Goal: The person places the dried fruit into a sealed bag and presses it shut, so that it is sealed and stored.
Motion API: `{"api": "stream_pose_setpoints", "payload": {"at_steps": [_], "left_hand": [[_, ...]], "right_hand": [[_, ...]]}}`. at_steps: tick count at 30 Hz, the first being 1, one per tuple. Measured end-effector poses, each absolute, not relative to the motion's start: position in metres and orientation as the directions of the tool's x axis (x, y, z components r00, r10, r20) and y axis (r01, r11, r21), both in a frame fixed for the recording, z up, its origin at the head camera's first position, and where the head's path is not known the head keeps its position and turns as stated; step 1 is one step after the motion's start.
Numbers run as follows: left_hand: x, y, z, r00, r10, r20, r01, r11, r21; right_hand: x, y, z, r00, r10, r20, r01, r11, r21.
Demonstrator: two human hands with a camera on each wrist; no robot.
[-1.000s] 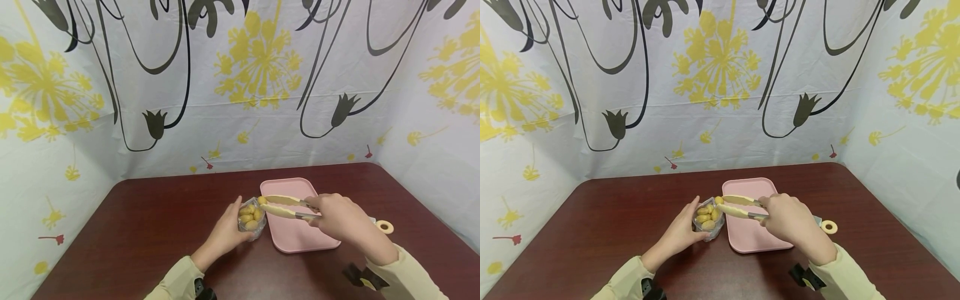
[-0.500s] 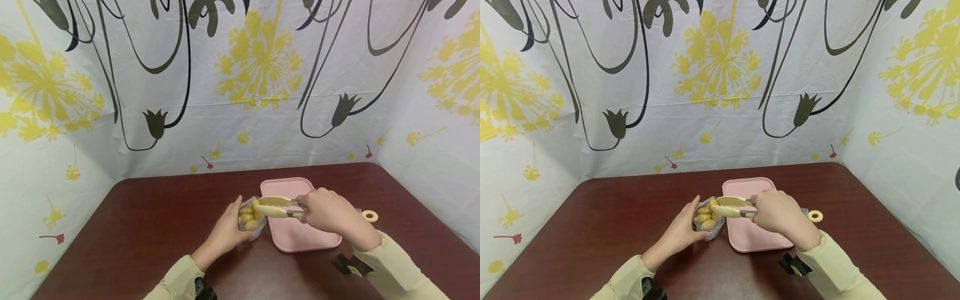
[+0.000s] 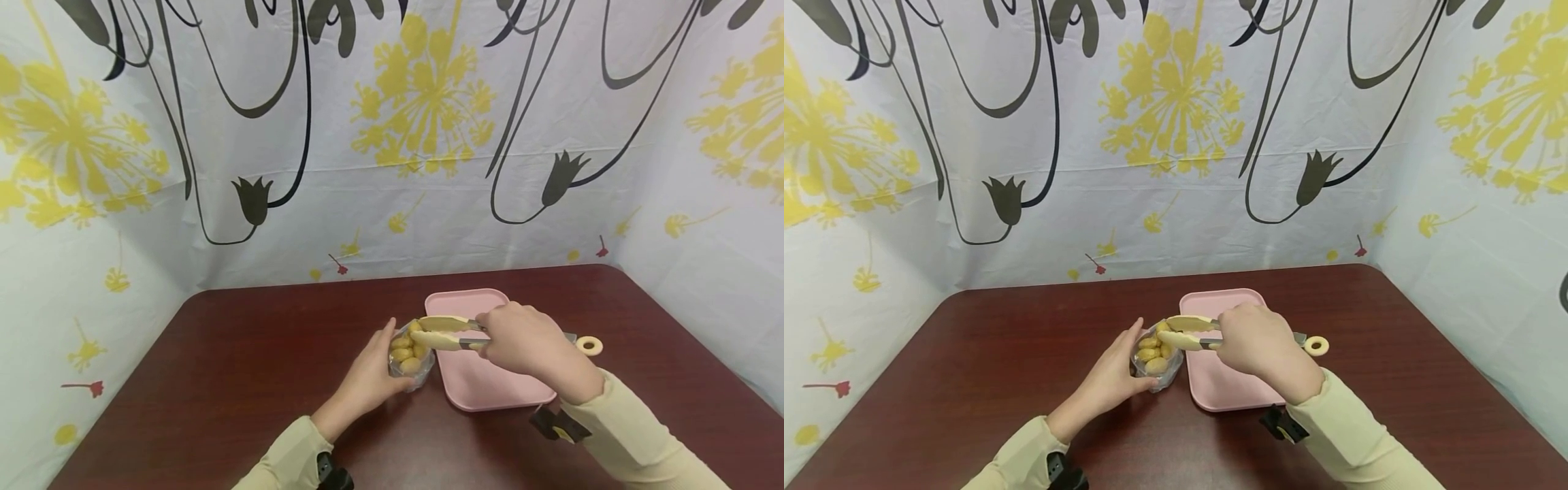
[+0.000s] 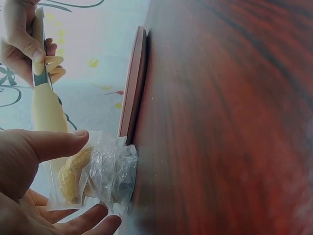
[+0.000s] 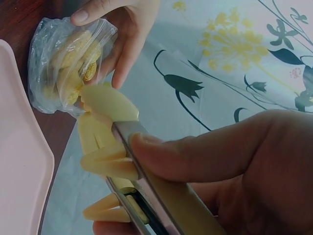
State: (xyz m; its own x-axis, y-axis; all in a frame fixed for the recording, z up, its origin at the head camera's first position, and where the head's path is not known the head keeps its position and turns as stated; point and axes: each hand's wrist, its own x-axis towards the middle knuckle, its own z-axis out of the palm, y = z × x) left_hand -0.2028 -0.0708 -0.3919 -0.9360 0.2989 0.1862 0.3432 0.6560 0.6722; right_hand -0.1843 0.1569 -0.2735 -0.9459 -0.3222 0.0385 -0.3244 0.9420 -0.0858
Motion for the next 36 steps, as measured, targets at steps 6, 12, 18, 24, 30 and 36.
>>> {"api": "stream_pose_setpoints", "payload": {"at_steps": [6,12,18,24,30,36], "left_hand": [[-0.203,-0.07,-0.392,-0.938,0.295,0.18,0.336,0.658,0.674],[-0.203,-0.07,-0.393,-0.943,0.287,0.167,0.321,0.662,0.677],[-0.203,-0.071,-0.394,-0.943,0.289,0.164,0.321,0.664,0.675],[-0.203,-0.071,-0.394,-0.944,0.287,0.164,0.319,0.659,0.681],[-0.203,-0.071,-0.394,-0.942,0.288,0.173,0.326,0.655,0.682],[-0.204,-0.071,-0.394,-0.94,0.291,0.179,0.332,0.656,0.678]], "right_hand": [[-0.18,0.16,-0.272,-0.94,-0.338,0.051,-0.342,0.934,-0.101],[-0.177,0.171,-0.272,-0.941,-0.328,0.08,-0.336,0.933,-0.125],[-0.18,0.183,-0.28,-0.946,-0.312,0.089,-0.323,0.934,-0.153],[-0.187,0.201,-0.293,-0.952,-0.291,0.093,-0.304,0.934,-0.189],[-0.196,0.221,-0.308,-0.968,-0.242,0.065,-0.251,0.942,-0.224],[-0.204,0.24,-0.323,-0.981,-0.19,0.038,-0.194,0.944,-0.267]]}}
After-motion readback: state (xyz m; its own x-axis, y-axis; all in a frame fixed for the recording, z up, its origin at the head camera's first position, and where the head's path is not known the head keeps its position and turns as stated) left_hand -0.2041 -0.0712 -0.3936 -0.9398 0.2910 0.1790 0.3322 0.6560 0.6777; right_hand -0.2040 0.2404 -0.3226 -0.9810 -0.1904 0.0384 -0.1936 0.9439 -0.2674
